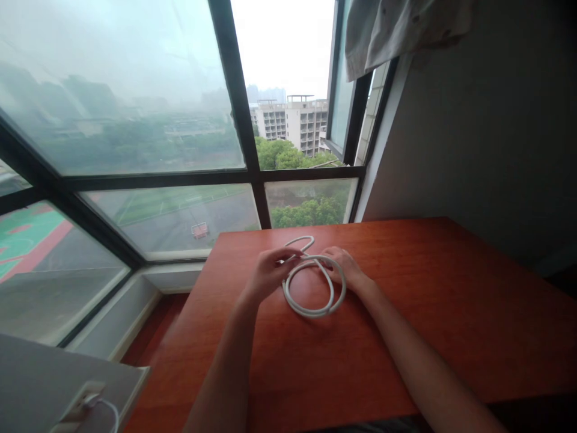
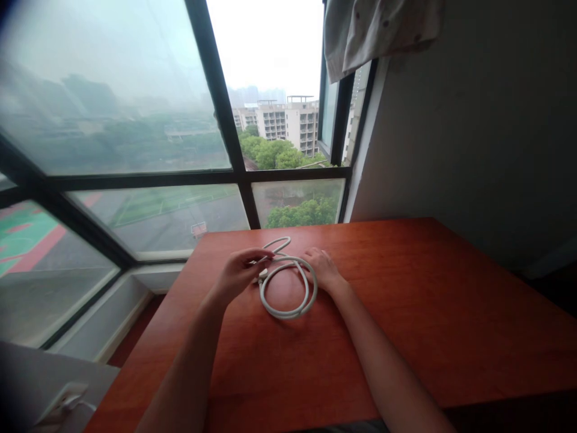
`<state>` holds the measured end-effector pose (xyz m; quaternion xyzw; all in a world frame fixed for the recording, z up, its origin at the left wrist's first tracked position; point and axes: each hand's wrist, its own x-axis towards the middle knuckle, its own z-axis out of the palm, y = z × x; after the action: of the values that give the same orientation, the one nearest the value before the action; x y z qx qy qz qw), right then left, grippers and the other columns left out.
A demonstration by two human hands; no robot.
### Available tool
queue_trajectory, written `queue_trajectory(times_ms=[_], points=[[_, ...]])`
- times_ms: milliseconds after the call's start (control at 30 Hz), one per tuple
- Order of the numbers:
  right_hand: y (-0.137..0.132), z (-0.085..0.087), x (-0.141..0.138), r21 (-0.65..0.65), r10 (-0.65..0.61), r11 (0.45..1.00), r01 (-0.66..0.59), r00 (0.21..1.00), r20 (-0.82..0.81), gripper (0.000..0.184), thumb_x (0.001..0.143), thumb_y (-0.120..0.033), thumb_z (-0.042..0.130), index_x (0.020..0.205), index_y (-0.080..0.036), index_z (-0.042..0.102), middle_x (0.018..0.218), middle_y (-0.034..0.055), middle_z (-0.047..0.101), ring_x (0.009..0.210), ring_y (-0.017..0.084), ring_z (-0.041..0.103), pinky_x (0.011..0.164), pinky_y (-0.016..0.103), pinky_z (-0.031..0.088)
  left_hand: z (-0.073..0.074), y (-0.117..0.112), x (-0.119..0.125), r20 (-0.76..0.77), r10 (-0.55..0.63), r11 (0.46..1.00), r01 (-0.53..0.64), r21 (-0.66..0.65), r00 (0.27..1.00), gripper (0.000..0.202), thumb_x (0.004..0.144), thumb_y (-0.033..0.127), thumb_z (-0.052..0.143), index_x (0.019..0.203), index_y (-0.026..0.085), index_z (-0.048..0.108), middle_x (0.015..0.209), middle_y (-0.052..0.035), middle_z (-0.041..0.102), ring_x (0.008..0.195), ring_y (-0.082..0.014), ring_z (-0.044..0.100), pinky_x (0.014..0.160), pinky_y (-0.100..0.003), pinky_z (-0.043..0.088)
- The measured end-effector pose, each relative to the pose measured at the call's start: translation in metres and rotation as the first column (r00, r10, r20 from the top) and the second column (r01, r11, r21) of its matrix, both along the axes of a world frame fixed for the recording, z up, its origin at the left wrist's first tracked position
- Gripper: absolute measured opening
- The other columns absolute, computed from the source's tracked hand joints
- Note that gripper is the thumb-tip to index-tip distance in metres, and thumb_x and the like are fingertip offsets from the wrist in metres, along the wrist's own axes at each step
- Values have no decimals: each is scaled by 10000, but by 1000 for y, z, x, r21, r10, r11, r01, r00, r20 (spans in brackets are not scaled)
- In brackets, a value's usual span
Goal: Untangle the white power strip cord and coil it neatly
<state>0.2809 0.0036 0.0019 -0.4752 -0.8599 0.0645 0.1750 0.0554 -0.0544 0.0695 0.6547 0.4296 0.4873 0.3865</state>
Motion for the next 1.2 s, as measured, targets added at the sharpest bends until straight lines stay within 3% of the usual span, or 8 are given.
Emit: queue_trajectory(times_ms=[167,267,367,533,667,867,1000,1200], points=[[-7,11,9,-64,-310,946,319,943,125,299,881,-461,518,912,-210,679,973,82,677,907,208,612,715,276,432,10,1,-13,230,143,989,-132,-63,963,276,703,318,760,914,143,731,731,-60,699,600,-116,594,471,-173,423],[-6,10,33,-98,-495,854,511,856,148,336,868,-506,505,905,-225,685,984,78,687,885,215,628,678,280,424,12,4,-20,369,224,974,-214,-67,902,286,680,297,780,917,149,719,704,-39,688,559,-91,573,457,-162,406],[-3,9,60,-157,-590,777,610,792,158,348,852,-520,499,941,-249,698,986,78,694,886,235,635,669,294,426,11,9,-28,518,280,957,-281,-79,808,303,644,264,802,909,158,702,766,-44,705,620,-106,603,479,-164,427],[1,6,88,-156,-660,714,683,730,175,303,873,-417,474,1002,-271,706,1060,76,685,927,237,633,680,290,432,4,17,-43,679,306,946,-295,-135,667,335,623,219,815,925,171,679,852,-70,724,652,-115,617,477,-166,426],[5,-1,102,-153,-661,713,685,728,181,295,885,-345,460,1019,-261,709,1034,84,699,936,230,637,690,292,431,-2,22,-53,756,294,949,-272,-158,585,336,628,188,810,936,186,676,850,-66,726,657,-112,624,467,-152,415],[5,-4,123,-174,-725,637,751,660,196,288,870,-332,471,996,-247,715,1016,100,703,921,246,644,681,310,430,-8,27,-62,859,306,950,-184,-251,410,171,742,127,719,890,199,672,817,-27,710,647,-81,621,439,-107,397],[3,-3,122,-137,-726,642,755,655,210,296,866,-281,459,1003,-230,716,1061,128,675,960,259,624,718,327,434,-13,30,-58,876,312,949,-81,-304,367,87,824,119,644,862,196,659,818,-8,692,635,-47,611,429,-69,389],[1,-6,110,-105,-695,682,724,686,213,311,846,-223,463,1062,-233,685,1109,130,636,1038,274,570,818,371,410,-20,36,-46,872,399,909,6,-417,282,137,873,82,561,830,183,642,786,-2,668,603,-38,601,408,-64,379]])
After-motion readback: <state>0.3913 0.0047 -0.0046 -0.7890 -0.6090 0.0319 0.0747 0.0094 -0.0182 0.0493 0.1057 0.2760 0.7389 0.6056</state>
